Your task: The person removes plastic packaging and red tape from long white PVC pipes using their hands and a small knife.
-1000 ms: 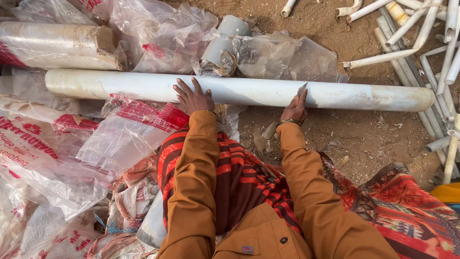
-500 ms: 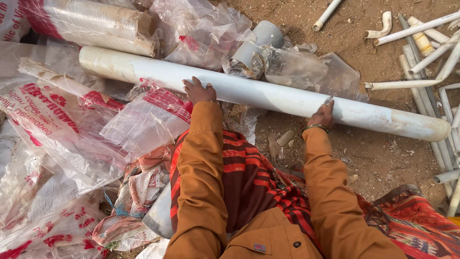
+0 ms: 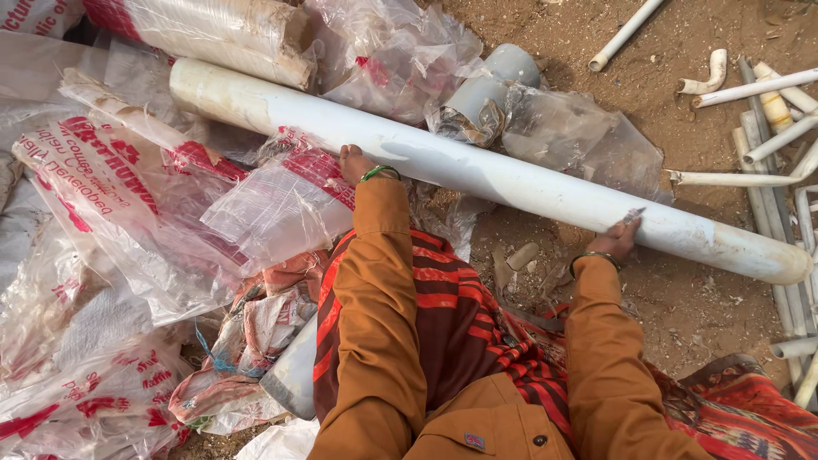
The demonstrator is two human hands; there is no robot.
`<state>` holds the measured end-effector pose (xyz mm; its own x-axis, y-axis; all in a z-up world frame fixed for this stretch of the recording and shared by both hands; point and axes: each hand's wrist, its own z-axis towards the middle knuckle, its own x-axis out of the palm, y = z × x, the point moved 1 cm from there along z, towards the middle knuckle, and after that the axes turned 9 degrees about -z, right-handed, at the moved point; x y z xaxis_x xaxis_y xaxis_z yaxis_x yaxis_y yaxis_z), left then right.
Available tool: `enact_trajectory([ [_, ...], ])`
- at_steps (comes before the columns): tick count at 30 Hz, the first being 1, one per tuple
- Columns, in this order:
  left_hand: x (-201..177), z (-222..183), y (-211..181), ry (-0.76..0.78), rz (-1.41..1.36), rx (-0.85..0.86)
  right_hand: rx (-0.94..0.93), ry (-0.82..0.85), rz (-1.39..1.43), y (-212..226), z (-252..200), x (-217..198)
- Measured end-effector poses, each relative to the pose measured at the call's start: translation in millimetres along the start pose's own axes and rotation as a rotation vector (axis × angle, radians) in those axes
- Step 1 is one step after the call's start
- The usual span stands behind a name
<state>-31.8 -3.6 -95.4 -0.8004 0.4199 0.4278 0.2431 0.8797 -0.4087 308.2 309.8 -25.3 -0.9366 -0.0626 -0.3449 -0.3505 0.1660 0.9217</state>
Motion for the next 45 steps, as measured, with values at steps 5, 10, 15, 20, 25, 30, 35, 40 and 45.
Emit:
enact_trajectory([
  [5, -11.5, 16.4, 3.3, 0.064, -0.232, 0.014, -0.146, 0.158, -0.661, -15.3, -56.5, 66.0],
  [10, -27.6, 7.1, -26.7, 0.085, -0.259, 0.229, -0.618, 0.788, -0.987, 5.7, -213.5, 267.1],
  [15, -29.1, -5.2, -44.1, 0.109, -0.200, 0.241, -0.912, 1.049, -1.199, 37.0, -257.7, 299.3],
  [20, -24.9, 18.3, -49.8, 0.188, -0.221, 0.054, -0.503, 0.650, -0.858, 22.6, -186.1, 190.6],
  [25, -5.6, 28.5, -33.9, 0.384, 0.244, 0.193, -0.552, 0.542, -0.898, 21.3, -177.6, 207.8],
  [30, 8.2, -10.6, -46.4, 0.192, 1.104, 0.674, -0.740, 0.910, -1.002, 46.5, -221.6, 267.9],
  [35, 34.3, -58.8, -73.4, 0.522, 1.730, 0.813, -0.584, 0.607, -0.858, 61.2, -168.5, 184.0],
  [40, 45.5, -58.5, -69.9, 0.877, 1.848, 1.032, -0.892, 0.322, -0.624, 56.5, -117.0, 115.4],
  [45, 38.8, -28.0, -51.8, 1.082, 1.781, 1.209, -0.902, 0.330, -0.806, 55.1, -105.8, 123.3],
])
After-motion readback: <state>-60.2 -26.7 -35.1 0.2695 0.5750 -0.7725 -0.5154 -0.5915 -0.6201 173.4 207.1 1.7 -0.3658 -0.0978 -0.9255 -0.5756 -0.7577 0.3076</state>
